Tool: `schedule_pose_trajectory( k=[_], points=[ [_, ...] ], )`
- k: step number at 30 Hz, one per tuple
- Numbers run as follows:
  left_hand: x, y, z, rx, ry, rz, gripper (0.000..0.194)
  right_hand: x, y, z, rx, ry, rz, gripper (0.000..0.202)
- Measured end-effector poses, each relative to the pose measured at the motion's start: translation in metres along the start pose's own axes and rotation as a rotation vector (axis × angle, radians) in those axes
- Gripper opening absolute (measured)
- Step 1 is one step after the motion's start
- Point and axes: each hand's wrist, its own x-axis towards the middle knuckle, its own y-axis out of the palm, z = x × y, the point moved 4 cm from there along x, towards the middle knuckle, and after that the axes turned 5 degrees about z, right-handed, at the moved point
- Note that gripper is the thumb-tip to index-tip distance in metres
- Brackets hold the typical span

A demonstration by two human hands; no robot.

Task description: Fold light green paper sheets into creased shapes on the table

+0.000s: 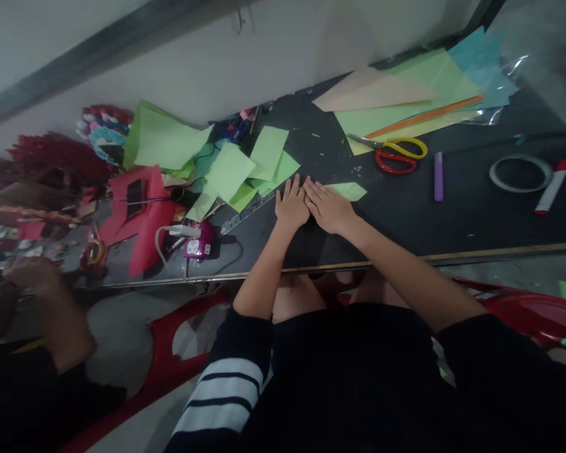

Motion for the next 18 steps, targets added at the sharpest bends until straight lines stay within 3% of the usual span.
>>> schedule_pose_trajectory(
  k=[3,7,12,18],
  points=[
    [0.001,0.001,0.001,-0.052,0.009,-0.049,0.063,-0.012,0.009,-0.018,-0.008,-0.015,-0.073,0.08],
    [0.004,0.007,0.005,-0.083,0.031,-0.11,0.062,-0.04,0.001,-0.04,-0.036,0.024,-0.115,0.08],
    [0.005,0.011,0.005,-0.094,0.059,-0.167,0.061,-0.054,-0.019,-0.037,-0.102,0.14,-0.002,0.081],
    [0.002,0.01,0.0,-0.074,0.03,-0.139,0.062,-0.068,-0.021,-0.045,-0.142,0.195,-0.097,0.071]
  ],
)
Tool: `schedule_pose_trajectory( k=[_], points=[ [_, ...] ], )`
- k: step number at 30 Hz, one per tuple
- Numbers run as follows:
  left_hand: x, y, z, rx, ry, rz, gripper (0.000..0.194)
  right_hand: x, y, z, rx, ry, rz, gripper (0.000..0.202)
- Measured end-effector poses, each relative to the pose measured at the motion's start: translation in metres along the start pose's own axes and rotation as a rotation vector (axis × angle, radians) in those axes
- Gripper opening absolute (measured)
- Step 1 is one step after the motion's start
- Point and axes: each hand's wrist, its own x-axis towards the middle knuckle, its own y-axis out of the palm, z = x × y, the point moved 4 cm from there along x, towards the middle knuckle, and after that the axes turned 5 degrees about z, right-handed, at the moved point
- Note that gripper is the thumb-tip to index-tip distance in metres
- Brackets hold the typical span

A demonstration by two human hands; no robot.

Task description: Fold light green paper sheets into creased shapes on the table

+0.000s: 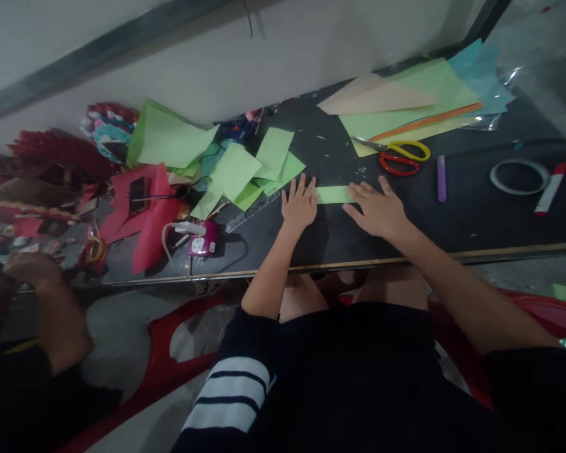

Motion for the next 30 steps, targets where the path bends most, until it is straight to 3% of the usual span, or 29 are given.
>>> schedule_pose_trajectory(
  k=[6,9,12,14,16,20,21,23,26,30],
  points=[
    [0.0,0.0,0.001,-0.056,0.0,-0.029,0.06,0.012,-0.017,-0.02,-0.035,0.027,-0.053,0.052],
    [0.001,0.003,0.003,-0.124,0.048,-0.119,0.052,0.034,-0.029,-0.007,-0.021,0.009,-0.126,0.06],
    [0.005,0.006,0.009,-0.234,0.124,-0.244,0.03,0.056,-0.028,0.013,0.018,-0.055,-0.011,0.073],
    [0.01,0.009,0.018,-0.352,0.163,-0.32,0.015,0.066,-0.026,0.021,0.055,-0.072,0.121,0.062],
    [0.016,0.011,0.03,-0.524,0.167,-0.387,0.024,0.071,-0.027,0.023,0.085,-0.097,0.221,0.042],
    [0.026,0.013,0.053,-1.057,0.026,-0.549,0.044,0.071,-0.037,0.015,0.31,-0.094,0.2,0.011],
    [0.029,0.014,0.053,-1.193,0.014,-0.534,0.047,0.07,-0.039,0.012,0.456,-0.055,0.156,0.01],
    [0.038,0.015,0.043,-1.385,0.083,-0.369,0.048,0.071,-0.037,0.006,0.819,0.048,0.052,0.018],
    [0.049,0.011,0.02,-1.412,0.269,-0.084,0.055,0.077,-0.026,0.003,1.25,0.165,-0.048,0.033],
    [0.061,0.002,0.012,-1.368,0.302,-0.036,0.055,0.086,-0.011,0.001,1.424,0.156,-0.058,0.046]
  ],
)
